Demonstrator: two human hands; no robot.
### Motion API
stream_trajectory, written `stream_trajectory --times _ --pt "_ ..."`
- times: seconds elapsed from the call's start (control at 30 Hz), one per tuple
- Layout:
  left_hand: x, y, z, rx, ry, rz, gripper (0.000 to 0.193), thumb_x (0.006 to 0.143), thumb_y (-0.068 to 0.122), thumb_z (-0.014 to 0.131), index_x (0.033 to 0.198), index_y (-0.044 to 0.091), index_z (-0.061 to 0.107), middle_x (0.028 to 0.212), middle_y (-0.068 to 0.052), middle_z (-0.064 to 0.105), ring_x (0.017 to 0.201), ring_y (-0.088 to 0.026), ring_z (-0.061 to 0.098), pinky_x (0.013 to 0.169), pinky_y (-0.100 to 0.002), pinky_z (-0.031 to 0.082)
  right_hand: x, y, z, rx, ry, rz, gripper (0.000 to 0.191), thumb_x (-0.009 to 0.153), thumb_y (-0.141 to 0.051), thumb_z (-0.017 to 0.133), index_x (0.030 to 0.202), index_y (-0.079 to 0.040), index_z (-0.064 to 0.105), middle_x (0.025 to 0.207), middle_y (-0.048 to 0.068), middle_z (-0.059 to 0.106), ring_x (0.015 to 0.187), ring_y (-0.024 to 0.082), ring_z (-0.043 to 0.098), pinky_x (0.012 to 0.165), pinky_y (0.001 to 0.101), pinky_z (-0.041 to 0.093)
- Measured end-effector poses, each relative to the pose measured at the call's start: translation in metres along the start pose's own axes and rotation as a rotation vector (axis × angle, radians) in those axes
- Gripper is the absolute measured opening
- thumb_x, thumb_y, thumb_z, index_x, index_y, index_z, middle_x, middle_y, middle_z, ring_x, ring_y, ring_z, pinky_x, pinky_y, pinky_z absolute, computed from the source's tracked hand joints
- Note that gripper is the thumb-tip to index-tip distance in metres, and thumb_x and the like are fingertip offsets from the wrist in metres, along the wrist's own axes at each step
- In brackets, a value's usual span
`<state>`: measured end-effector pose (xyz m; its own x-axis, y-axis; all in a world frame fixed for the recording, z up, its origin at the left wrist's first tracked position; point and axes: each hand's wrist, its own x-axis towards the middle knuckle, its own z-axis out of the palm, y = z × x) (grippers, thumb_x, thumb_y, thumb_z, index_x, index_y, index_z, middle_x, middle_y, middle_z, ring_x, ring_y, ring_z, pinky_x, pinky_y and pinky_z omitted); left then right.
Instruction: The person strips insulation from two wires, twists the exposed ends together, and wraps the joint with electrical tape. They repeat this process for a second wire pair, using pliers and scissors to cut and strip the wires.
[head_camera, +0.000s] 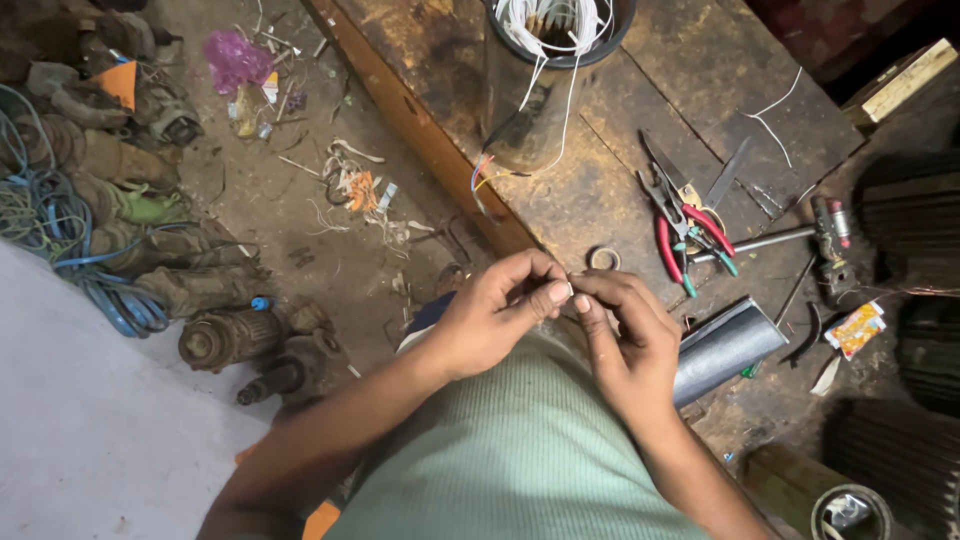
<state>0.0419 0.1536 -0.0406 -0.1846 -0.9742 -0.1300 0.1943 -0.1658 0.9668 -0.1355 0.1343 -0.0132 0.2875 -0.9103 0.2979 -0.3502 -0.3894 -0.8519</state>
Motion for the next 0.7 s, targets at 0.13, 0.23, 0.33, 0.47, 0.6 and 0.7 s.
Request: stream_trajectory --times 0.13,0.23,0.33,0.47,0.6,0.7 --pt "-0.007 0.004 0.001 0.106 0.006 0.034 0.021 0.106 0.024 0.061 0.112 0.004 0.063 0.095 0.003 0.064 0.088 -0.004 0.060 0.080 -0.024 0.053 -0.008 0.006 -0.001 0.052 -0.005 0.040 0.015 0.095 0.001 0.070 0.110 0.003 0.071 0.109 0.014 0.073 0.102 0.023 0.072 0.091 0.0308 0.056" --pt "-0.007 0.011 0.002 0.153 0.016 0.029 0.021 0.105 0.024 0.062 0.110 0.003 0.063 0.094 0.003 0.065 0.088 -0.004 0.061 0.079 -0.024 0.053 -0.010 0.007 -0.002 0.033 0.009 0.025 0.015 0.095 0.001 0.070 0.110 0.003 0.072 0.109 0.014 0.073 0.102 0.023 0.072 0.090 0.0308 0.056" --pt "-0.006 0.018 0.002 0.167 0.011 0.050 0.018 0.104 0.022 0.063 0.107 0.004 0.065 0.095 0.003 0.069 0.088 -0.004 0.062 0.079 -0.024 0.053 -0.013 0.006 -0.001 0.015 0.017 0.018 0.015 0.095 0.000 0.071 0.110 0.003 0.072 0.109 0.015 0.074 0.102 0.023 0.072 0.091 0.0308 0.055" --pt "-0.009 0.025 0.003 0.317 0.083 0.054 0.014 0.097 0.017 0.069 0.103 0.004 0.068 0.090 -0.002 0.068 0.078 -0.010 0.061 0.070 -0.028 0.053 -0.016 0.010 0.000 0.017 0.008 0.019 0.016 0.094 -0.001 0.072 0.110 0.004 0.071 0.109 0.014 0.075 0.103 0.022 0.073 0.092 0.0300 0.056" --pt "-0.010 0.032 0.000 0.600 0.143 0.427 0.015 0.091 0.010 0.073 0.103 0.004 0.065 0.100 -0.007 0.067 0.089 -0.021 0.070 0.078 -0.034 0.057 -0.012 0.010 -0.002 0.161 -0.057 0.283 0.019 0.092 -0.004 0.075 0.109 0.002 0.072 0.101 0.010 0.077 0.090 0.015 0.072 0.083 0.0267 0.058" --pt "-0.010 0.034 -0.001 0.746 0.130 0.612 0.017 0.089 0.007 0.073 0.102 0.004 0.062 0.101 -0.009 0.063 0.093 -0.028 0.066 0.084 -0.039 0.056 -0.003 0.002 -0.008 0.104 -0.109 0.197 0.014 0.096 -0.005 0.071 0.108 0.002 0.072 0.102 0.009 0.078 0.094 0.014 0.075 0.086 0.0267 0.060"
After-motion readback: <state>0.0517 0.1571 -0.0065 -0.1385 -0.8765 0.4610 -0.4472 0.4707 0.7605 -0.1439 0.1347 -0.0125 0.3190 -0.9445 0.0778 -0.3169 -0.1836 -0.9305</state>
